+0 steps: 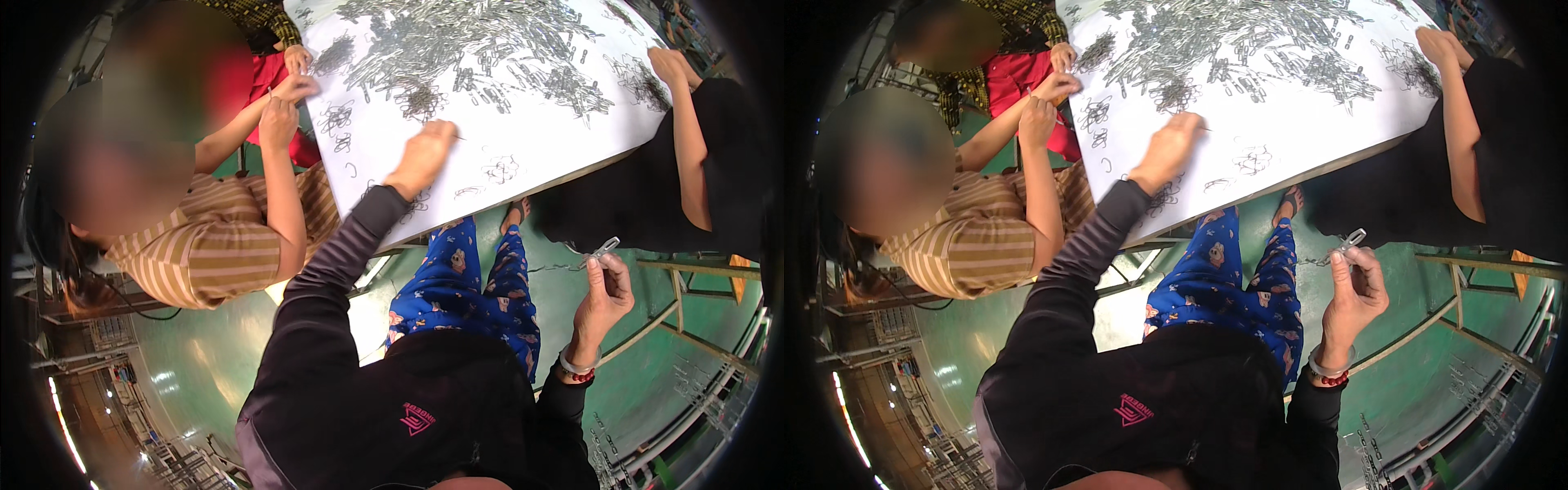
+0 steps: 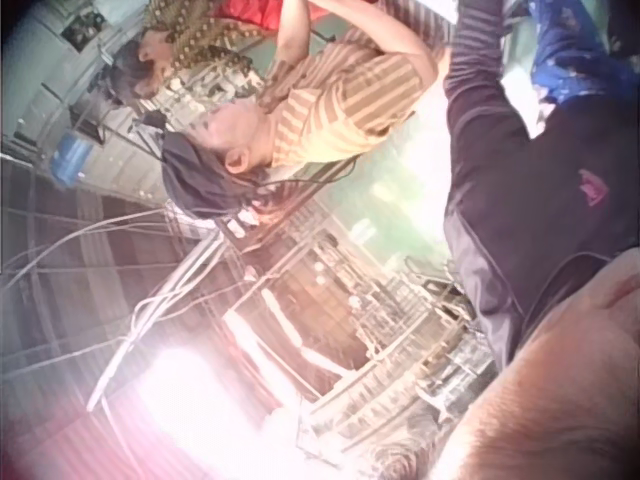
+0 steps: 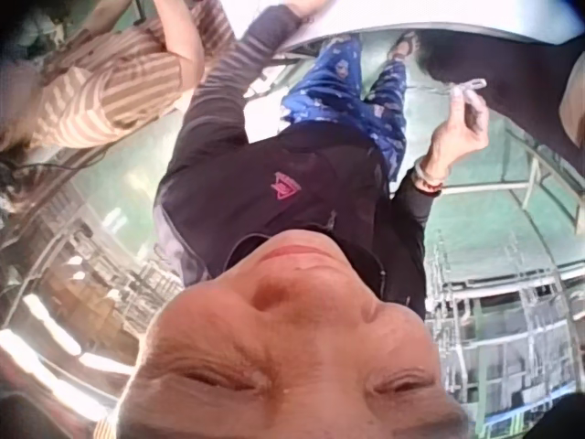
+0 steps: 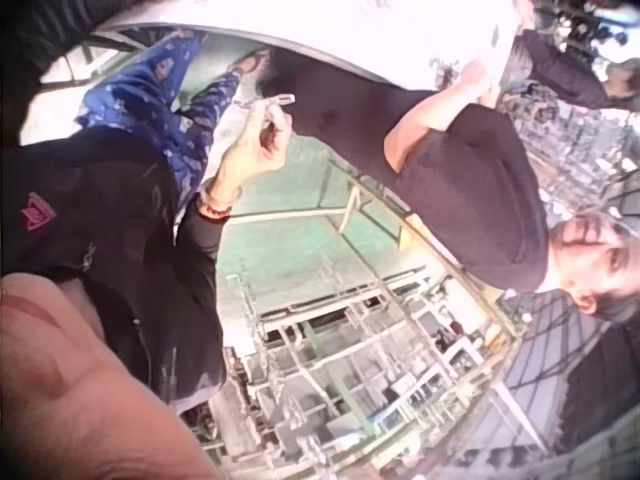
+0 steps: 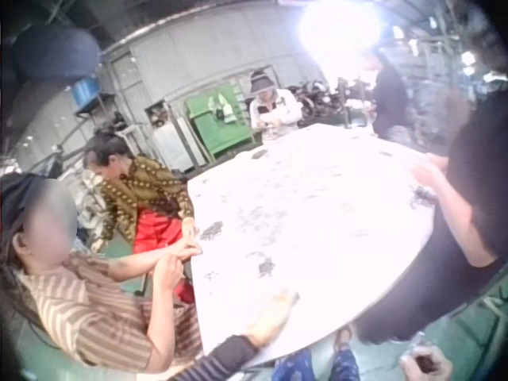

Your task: The person attaches metal clips to a hanging rack in a workshop setting, working alongside other people at a table.

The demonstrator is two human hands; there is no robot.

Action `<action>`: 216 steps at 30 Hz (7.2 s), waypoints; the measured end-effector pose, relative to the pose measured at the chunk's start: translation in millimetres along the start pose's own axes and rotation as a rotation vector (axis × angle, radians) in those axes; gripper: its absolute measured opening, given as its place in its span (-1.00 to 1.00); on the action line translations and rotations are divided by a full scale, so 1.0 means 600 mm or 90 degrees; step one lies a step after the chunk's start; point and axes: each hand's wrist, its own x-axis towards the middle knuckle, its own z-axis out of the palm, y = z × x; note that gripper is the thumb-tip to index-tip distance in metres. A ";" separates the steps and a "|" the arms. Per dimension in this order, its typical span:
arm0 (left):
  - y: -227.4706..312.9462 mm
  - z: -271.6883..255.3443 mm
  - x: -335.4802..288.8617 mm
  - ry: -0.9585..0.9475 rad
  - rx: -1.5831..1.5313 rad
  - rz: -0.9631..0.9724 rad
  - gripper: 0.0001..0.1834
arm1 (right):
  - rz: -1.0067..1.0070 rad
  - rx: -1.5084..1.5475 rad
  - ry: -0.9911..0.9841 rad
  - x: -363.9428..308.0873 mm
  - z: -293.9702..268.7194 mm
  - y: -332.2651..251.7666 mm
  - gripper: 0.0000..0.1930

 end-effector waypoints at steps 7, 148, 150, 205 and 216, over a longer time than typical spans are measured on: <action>0.098 0.054 0.002 -0.005 -0.111 -0.043 -0.84 | -0.037 0.010 -0.014 -0.022 0.017 -0.010 -0.84; 0.077 -0.023 0.005 0.104 -0.152 -0.272 -0.62 | 0.083 -0.027 -0.126 0.046 0.016 -0.005 -0.83; -0.013 -0.013 0.025 0.066 0.005 -0.349 -0.59 | 0.105 -0.026 -0.136 0.045 0.025 -0.012 -0.83; 0.271 -0.119 -0.007 -0.080 -0.621 -0.153 -0.82 | 0.033 -0.104 -0.171 0.012 0.073 0.038 -0.75; 0.274 -0.069 -0.023 -0.084 -0.663 -0.094 -0.95 | -0.320 -0.536 -0.165 0.342 0.066 0.178 -0.79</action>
